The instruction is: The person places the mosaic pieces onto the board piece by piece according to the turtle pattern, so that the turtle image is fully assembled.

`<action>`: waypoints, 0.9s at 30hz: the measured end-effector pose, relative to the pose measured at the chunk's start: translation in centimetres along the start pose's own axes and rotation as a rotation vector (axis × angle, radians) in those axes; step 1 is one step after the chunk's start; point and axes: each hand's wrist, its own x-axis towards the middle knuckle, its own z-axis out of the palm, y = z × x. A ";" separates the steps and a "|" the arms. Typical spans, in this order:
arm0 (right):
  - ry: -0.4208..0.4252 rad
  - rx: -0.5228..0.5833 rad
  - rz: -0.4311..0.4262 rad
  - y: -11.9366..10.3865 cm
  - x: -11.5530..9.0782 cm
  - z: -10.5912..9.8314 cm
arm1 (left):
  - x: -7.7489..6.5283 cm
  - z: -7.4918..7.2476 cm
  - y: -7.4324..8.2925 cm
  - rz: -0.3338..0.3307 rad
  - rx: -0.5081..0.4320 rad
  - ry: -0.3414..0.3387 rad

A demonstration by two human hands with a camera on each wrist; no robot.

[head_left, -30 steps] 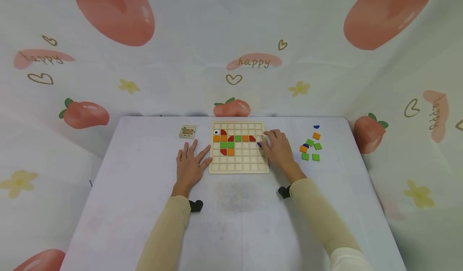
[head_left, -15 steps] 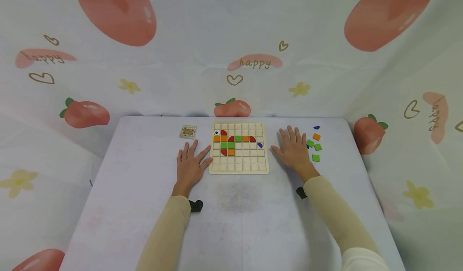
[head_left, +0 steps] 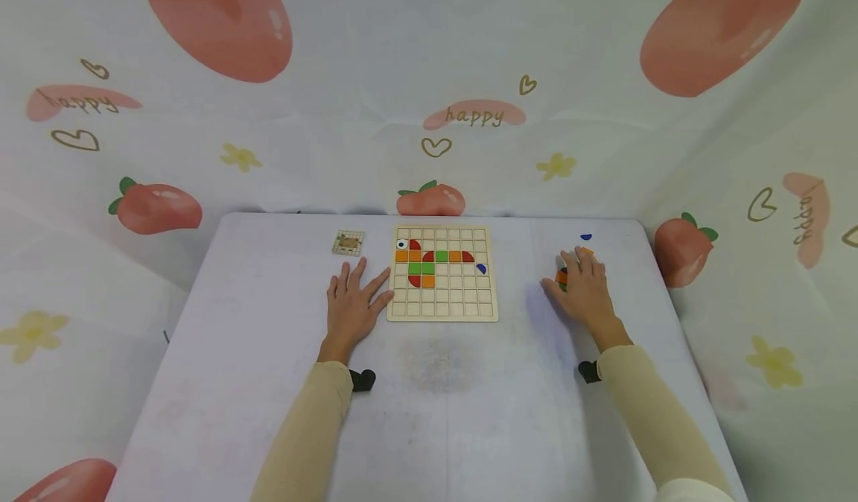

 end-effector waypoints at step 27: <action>0.082 0.188 -0.014 0.5 -1.0 -0.3 | 0.1 0.3 -0.2 0.008 0.004 0.020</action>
